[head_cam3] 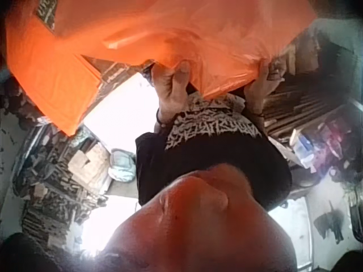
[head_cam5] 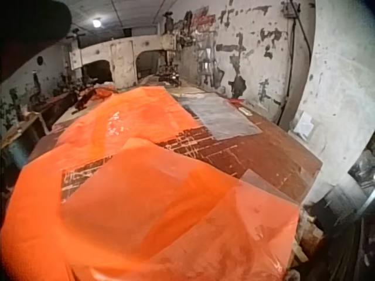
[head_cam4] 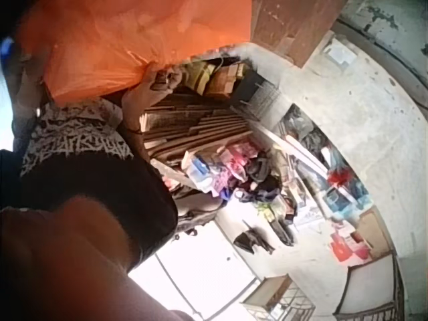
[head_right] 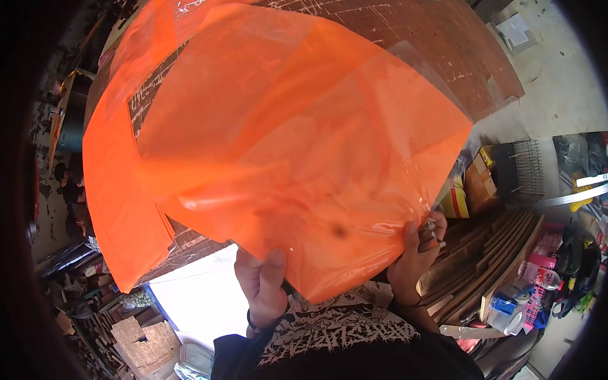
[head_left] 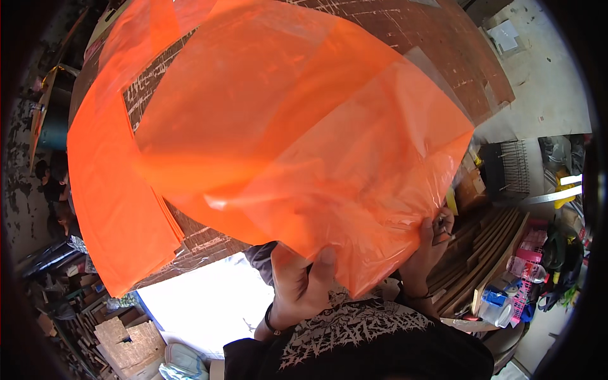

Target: The person aligns orange plastic sheets on a table and uses a metal stapler to join the edges. They fold and press the plastic by hand before applying staples along the seams.

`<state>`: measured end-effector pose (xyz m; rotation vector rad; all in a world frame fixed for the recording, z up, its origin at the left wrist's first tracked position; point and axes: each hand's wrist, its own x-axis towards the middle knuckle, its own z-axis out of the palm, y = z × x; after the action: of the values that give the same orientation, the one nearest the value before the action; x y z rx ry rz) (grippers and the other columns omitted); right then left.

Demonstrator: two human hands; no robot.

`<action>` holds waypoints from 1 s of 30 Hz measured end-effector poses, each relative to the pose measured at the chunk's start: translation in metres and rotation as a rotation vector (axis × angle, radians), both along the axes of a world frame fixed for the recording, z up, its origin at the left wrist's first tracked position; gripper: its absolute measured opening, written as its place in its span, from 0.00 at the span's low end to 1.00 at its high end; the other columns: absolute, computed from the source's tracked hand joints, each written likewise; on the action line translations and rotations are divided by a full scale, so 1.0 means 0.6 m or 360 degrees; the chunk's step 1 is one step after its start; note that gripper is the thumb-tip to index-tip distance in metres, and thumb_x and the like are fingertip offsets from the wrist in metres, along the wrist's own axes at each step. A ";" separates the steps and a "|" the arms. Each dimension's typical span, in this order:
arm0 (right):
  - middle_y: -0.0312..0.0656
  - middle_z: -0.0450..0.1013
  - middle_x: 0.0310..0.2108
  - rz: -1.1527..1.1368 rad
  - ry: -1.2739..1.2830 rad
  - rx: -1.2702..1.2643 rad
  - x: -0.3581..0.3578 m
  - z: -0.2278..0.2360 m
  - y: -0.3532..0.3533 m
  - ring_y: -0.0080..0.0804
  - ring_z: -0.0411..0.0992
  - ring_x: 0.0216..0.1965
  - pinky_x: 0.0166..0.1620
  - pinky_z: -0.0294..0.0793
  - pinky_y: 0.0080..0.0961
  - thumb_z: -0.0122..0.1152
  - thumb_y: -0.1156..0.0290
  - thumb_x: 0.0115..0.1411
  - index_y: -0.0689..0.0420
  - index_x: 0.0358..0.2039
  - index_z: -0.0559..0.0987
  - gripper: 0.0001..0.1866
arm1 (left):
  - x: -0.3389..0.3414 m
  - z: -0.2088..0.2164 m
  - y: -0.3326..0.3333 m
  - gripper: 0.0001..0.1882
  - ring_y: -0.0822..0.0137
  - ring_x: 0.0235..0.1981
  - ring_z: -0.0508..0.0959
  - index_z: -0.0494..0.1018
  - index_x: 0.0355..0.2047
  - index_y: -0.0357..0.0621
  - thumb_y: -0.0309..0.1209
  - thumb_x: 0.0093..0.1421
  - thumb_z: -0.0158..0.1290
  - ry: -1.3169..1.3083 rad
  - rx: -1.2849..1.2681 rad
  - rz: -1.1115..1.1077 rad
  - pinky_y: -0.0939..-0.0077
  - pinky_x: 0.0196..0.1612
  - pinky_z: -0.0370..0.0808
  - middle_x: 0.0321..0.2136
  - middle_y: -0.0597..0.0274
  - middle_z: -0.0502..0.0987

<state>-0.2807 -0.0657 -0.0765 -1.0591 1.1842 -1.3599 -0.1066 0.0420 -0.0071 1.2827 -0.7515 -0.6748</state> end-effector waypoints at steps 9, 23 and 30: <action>0.38 0.68 0.42 0.0288 -0.0027 0.0171 -0.002 0.053 -0.141 0.20 0.70 0.38 0.40 0.71 0.17 0.58 0.75 0.60 0.58 0.48 0.67 0.16 | -0.065 -0.095 0.122 0.09 0.73 0.35 0.72 0.74 0.35 0.33 0.27 0.64 0.45 0.0817 0.0085 0.0683 0.80 0.39 0.67 0.35 0.60 0.76; 0.32 0.66 0.28 0.0445 0.0096 0.0193 0.083 0.031 -0.053 0.10 0.55 0.14 0.13 0.54 0.08 0.63 0.77 0.56 0.52 0.46 0.64 0.20 | 0.065 -0.042 0.122 0.23 0.68 0.38 0.74 0.66 0.52 0.34 0.35 0.61 0.55 0.0288 0.0205 0.1637 0.77 0.40 0.72 0.38 0.58 0.76; 0.33 0.66 0.27 0.0645 0.0272 0.0211 0.075 0.048 -0.044 0.11 0.55 0.14 0.11 0.53 0.09 0.58 0.73 0.60 0.52 0.47 0.64 0.17 | -0.073 -0.190 0.207 0.47 0.59 0.57 0.64 0.58 0.59 0.35 0.64 0.52 0.51 0.1458 -0.1006 0.0583 0.61 0.54 0.67 0.56 0.53 0.62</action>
<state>-0.2358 -0.0923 -0.0479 -1.2573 1.0914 -0.8798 -0.1503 0.1662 -0.1212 0.4096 0.0526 -0.5719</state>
